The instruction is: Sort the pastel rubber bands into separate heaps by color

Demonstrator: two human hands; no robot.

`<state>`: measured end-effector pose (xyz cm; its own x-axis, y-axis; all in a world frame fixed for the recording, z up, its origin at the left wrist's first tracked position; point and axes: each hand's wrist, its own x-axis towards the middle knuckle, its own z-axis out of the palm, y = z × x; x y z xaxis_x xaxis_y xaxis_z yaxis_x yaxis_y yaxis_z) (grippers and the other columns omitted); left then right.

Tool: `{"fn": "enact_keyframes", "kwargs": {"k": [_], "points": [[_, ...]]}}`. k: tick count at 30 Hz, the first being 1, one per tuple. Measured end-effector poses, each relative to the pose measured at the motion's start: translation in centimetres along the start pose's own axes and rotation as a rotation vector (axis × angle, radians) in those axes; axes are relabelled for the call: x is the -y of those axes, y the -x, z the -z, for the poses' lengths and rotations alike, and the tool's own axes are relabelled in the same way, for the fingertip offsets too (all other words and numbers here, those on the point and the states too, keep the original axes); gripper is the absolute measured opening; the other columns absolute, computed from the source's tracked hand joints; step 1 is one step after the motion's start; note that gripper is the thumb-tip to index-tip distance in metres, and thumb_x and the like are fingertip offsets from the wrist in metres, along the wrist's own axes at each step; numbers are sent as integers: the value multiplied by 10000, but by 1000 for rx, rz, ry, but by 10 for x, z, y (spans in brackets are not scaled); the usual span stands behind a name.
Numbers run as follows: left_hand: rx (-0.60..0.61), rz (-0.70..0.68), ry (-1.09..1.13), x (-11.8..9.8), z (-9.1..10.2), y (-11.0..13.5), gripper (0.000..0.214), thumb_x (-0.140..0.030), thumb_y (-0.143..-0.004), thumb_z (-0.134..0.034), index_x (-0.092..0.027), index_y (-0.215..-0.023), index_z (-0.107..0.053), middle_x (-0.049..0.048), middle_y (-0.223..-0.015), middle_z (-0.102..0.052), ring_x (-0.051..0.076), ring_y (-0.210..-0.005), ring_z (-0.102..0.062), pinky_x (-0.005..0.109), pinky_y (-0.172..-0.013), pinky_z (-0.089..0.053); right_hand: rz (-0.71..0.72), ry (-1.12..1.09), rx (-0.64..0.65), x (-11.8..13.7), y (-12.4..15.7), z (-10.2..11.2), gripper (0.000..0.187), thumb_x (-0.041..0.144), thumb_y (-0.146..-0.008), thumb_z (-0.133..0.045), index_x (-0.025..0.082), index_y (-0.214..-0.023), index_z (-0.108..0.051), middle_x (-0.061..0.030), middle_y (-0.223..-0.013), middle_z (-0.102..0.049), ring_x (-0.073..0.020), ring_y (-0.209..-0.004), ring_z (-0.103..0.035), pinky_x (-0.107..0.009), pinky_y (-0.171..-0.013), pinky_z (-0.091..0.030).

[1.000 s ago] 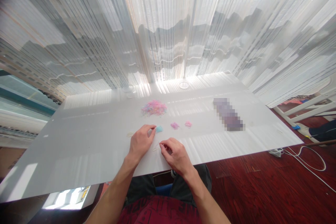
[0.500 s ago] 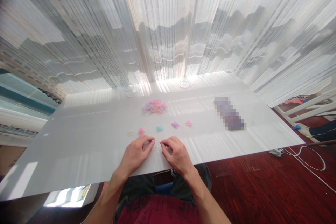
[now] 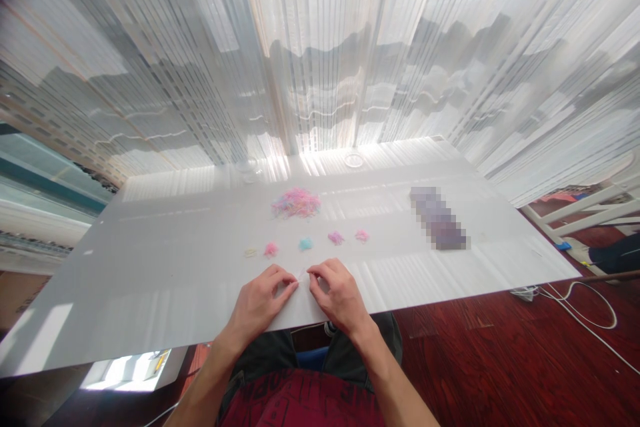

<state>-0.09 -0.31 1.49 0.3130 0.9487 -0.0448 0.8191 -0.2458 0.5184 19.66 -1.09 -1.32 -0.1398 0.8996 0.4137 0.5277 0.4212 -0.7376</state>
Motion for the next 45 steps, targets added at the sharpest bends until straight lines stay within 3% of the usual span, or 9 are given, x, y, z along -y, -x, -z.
{"fn": "enact_keyframes", "kwargs": {"k": [12,24,29,45], "points": [[-18,-63,164,6,6,4,197,-327,-1014,-478,-234,-969,-645,18,-975,-695,155,-772,-647,269,-734,-496,79,55,66,-1,1,0,78,228,-966,-619,224,-974,-696,-54,-853,-695,-224,-821,-652,-371,-771,-531],[-5,-10,304,7,-4,0,213,-378,-979,-565,-224,-974,-712,-31,-689,-647,136,-594,-552,244,-613,-422,75,43,110,-2,3,1,99,214,-988,-615,224,-982,-713,-49,-861,-706,-209,-826,-651,-349,-775,-507],[8,-24,368,11,-6,-1,226,-369,-926,-636,-221,-1062,-738,-1,-838,-733,128,-607,-542,235,-600,-421,86,33,96,-4,3,0,102,214,-989,-610,223,-978,-711,-47,-850,-701,-203,-812,-650,-335,-760,-508],[-29,-50,428,13,-9,-1,216,-355,-950,-622,-231,-983,-796,-5,-832,-767,115,-590,-523,227,-600,-416,63,29,99,-3,3,1,96,221,-987,-618,221,-961,-711,-42,-839,-685,-202,-804,-645,-335,-756,-505]]}}
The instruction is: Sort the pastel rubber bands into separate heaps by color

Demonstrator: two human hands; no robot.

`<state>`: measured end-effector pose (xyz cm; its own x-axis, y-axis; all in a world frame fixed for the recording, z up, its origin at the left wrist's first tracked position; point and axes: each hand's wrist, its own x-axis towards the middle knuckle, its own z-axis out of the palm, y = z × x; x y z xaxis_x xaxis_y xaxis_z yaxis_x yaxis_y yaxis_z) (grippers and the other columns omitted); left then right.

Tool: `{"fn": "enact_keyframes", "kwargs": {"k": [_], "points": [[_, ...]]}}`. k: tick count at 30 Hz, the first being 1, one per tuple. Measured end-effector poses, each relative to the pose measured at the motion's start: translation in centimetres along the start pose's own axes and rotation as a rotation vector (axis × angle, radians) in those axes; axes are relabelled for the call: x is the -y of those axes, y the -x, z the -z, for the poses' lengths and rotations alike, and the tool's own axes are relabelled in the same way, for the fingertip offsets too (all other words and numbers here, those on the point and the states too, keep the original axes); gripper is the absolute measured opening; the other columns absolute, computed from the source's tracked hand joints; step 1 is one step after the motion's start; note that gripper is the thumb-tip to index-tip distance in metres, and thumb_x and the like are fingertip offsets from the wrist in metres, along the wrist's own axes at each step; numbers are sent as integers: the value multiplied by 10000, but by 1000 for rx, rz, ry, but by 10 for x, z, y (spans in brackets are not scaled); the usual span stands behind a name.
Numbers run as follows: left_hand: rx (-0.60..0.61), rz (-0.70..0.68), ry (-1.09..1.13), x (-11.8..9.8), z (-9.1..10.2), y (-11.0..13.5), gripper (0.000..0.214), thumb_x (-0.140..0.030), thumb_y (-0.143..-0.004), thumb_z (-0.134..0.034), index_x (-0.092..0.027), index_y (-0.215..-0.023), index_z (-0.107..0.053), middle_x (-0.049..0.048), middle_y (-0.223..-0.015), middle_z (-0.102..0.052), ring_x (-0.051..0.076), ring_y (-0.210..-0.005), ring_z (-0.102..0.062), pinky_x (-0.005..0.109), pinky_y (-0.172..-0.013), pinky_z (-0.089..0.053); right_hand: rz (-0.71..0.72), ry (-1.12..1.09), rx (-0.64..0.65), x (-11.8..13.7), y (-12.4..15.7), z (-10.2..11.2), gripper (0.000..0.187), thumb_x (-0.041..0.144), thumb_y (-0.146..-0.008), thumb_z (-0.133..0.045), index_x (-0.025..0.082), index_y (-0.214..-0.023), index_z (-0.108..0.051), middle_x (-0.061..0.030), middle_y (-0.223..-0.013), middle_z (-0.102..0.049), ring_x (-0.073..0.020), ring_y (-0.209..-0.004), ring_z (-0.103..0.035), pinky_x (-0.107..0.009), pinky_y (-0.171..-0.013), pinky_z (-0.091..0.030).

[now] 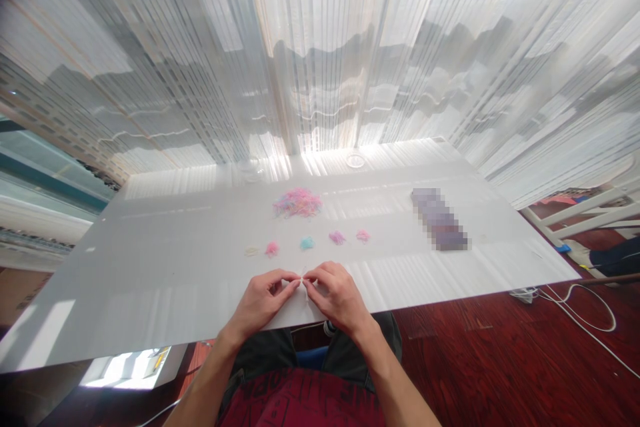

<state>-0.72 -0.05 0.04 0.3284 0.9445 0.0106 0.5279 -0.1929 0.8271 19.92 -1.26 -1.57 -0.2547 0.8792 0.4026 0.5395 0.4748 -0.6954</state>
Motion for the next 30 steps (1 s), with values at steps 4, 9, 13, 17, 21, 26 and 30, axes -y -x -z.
{"fn": "enact_keyframes", "kwargs": {"k": [4,9,13,17,21,26,30], "points": [[-6,-9,6,0,0,0,216,-355,-947,-625,-222,-972,-794,2,-825,-763,115,-584,-513,229,-599,-415,-6,0,-1,1,0,0,81,216,-976,-632,221,-947,-707,-39,-830,-679,-200,-795,-643,-334,-754,-506],[-21,-10,6,1,0,0,209,-356,-942,-629,-213,-941,-781,-3,-784,-744,113,-572,-502,229,-596,-412,2,14,-10,1,0,0,82,214,-970,-631,223,-925,-700,-37,-816,-675,-197,-783,-642,-328,-743,-508],[-29,-5,13,0,0,1,211,-362,-939,-631,-209,-930,-776,0,-782,-740,114,-571,-502,231,-592,-411,0,19,-8,1,-1,0,79,213,-965,-634,224,-918,-695,-35,-810,-672,-198,-779,-640,-328,-738,-508],[-37,-5,14,-1,0,1,206,-363,-935,-632,-212,-920,-772,-6,-772,-734,111,-568,-504,227,-589,-412,-2,11,-10,1,-1,0,71,203,-962,-640,221,-917,-692,-34,-815,-669,-200,-783,-637,-330,-742,-504],[-40,-1,19,-2,0,0,207,-364,-931,-634,-211,-910,-771,-4,-770,-735,112,-568,-503,225,-587,-413,2,4,-11,1,0,0,60,208,-960,-648,220,-929,-698,-33,-816,-668,-199,-784,-638,-329,-745,-503],[-38,-7,19,-2,-1,0,225,-374,-935,-628,-207,-902,-776,3,-771,-741,112,-566,-500,225,-583,-412,13,1,-10,-1,1,-1,53,244,-956,-673,222,-984,-712,-39,-842,-693,-204,-802,-645,-337,-764,-510],[-38,-13,6,-3,-1,1,232,-372,-937,-621,-206,-914,-780,11,-777,-746,114,-563,-499,226,-577,-415,10,9,3,-1,0,-1,56,229,-967,-657,229,-951,-711,-40,-855,-711,-204,-817,-654,-338,-774,-512]]}}
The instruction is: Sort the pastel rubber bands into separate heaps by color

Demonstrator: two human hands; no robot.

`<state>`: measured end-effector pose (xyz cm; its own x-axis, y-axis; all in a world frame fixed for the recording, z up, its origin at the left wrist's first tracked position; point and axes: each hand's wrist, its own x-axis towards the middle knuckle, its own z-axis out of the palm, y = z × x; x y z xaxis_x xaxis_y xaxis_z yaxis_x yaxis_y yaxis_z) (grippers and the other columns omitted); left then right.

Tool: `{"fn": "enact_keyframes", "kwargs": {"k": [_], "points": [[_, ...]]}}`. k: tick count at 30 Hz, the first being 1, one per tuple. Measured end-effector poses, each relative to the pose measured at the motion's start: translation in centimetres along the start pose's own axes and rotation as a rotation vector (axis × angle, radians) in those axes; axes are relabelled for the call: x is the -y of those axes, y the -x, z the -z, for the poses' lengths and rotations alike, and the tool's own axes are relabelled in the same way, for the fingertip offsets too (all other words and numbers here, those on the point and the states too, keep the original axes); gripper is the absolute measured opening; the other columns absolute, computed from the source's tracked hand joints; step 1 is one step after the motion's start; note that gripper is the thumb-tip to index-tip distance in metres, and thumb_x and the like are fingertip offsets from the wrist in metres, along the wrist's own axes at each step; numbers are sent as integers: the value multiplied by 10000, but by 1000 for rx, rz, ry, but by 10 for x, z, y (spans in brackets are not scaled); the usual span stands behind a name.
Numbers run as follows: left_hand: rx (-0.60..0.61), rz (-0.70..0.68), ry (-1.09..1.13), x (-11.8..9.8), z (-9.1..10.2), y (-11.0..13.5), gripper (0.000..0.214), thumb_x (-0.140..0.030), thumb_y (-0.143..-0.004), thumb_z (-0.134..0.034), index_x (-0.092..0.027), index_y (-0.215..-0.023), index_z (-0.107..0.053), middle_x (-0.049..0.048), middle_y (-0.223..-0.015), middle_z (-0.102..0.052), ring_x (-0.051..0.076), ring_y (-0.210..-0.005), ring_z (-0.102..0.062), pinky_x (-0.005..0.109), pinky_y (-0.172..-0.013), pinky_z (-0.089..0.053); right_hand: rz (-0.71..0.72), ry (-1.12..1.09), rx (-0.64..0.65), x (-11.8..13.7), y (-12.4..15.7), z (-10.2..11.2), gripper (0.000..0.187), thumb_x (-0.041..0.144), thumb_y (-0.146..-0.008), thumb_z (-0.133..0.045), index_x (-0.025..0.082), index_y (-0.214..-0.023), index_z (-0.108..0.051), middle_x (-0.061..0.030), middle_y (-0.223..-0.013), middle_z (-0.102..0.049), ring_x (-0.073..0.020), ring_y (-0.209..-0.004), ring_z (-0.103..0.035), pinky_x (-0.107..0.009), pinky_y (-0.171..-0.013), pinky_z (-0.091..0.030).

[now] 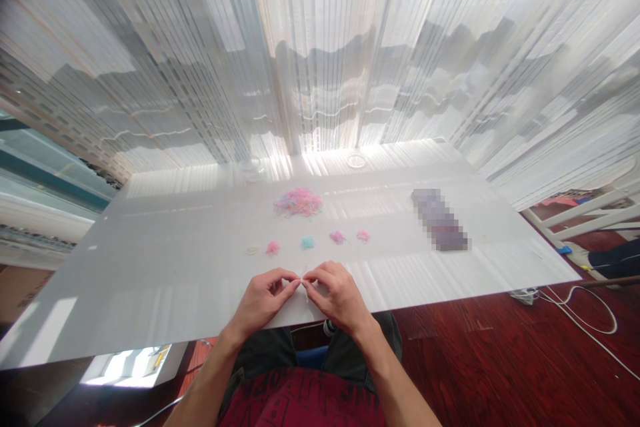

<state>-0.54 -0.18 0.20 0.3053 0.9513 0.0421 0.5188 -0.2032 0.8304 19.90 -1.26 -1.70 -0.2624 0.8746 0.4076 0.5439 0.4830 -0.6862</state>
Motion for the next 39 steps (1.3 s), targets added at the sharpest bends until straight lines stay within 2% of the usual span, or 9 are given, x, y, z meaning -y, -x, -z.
{"fn": "enact_keyframes", "kwargs": {"k": [13,39], "points": [[-14,4,0,-4,1,-1,218,-336,-934,-606,-200,-903,-773,9,-761,-736,114,-557,-501,219,-565,-415,-17,-4,7,2,-1,1,99,222,-976,-621,221,-917,-701,-43,-835,-688,-205,-803,-641,-338,-753,-503],[-28,9,12,-2,0,-1,227,-357,-930,-613,-192,-881,-763,9,-723,-711,113,-549,-499,220,-558,-425,-20,0,-15,2,-1,2,71,206,-947,-632,224,-900,-682,-35,-806,-674,-204,-781,-638,-335,-744,-515]]}}
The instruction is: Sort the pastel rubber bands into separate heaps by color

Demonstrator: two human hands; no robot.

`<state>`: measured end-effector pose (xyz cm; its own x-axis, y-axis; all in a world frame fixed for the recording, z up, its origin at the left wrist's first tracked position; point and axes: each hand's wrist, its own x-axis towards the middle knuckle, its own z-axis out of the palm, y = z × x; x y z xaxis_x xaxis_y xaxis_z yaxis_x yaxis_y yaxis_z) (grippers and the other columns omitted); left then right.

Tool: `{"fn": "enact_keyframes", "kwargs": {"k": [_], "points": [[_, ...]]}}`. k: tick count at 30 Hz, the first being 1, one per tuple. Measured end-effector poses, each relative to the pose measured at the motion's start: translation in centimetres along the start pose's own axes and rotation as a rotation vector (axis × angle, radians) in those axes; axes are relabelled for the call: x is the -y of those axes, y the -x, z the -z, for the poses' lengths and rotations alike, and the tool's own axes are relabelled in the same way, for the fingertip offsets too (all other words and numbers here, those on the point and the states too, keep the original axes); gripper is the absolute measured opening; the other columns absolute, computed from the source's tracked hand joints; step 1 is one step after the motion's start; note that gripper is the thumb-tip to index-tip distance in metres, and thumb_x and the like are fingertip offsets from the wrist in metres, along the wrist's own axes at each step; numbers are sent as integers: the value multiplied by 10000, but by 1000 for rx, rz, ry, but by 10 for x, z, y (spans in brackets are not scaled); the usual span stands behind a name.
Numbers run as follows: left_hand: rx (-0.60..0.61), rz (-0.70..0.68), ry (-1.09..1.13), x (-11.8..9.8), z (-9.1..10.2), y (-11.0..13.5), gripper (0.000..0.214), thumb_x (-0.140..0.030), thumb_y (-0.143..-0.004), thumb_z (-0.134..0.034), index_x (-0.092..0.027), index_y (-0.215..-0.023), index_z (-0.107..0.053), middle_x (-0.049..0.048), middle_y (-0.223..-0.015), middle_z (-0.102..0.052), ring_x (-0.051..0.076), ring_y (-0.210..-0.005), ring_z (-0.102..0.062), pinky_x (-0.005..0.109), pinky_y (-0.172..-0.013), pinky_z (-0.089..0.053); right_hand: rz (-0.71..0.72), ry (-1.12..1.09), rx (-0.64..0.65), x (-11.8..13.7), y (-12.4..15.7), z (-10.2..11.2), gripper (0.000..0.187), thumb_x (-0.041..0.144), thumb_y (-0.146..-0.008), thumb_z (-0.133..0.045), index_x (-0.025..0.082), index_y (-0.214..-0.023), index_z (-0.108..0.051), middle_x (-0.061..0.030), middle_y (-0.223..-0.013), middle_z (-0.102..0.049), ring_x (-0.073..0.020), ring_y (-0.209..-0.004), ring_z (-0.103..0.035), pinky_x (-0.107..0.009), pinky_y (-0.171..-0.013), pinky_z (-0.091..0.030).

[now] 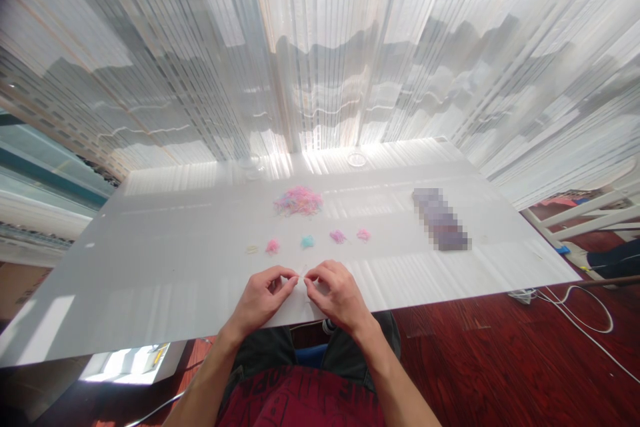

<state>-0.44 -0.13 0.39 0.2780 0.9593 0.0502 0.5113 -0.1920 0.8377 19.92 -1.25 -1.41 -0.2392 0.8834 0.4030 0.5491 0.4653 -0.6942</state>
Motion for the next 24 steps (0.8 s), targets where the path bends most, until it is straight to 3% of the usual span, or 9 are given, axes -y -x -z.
{"fn": "enact_keyframes", "kwargs": {"k": [24], "points": [[1,-4,16,1,0,0,205,-339,-932,-617,-194,-898,-758,5,-730,-707,112,-556,-495,222,-575,-424,-5,-26,2,2,-1,1,67,200,-950,-624,229,-916,-675,-33,-814,-676,-200,-778,-642,-333,-750,-519]]}}
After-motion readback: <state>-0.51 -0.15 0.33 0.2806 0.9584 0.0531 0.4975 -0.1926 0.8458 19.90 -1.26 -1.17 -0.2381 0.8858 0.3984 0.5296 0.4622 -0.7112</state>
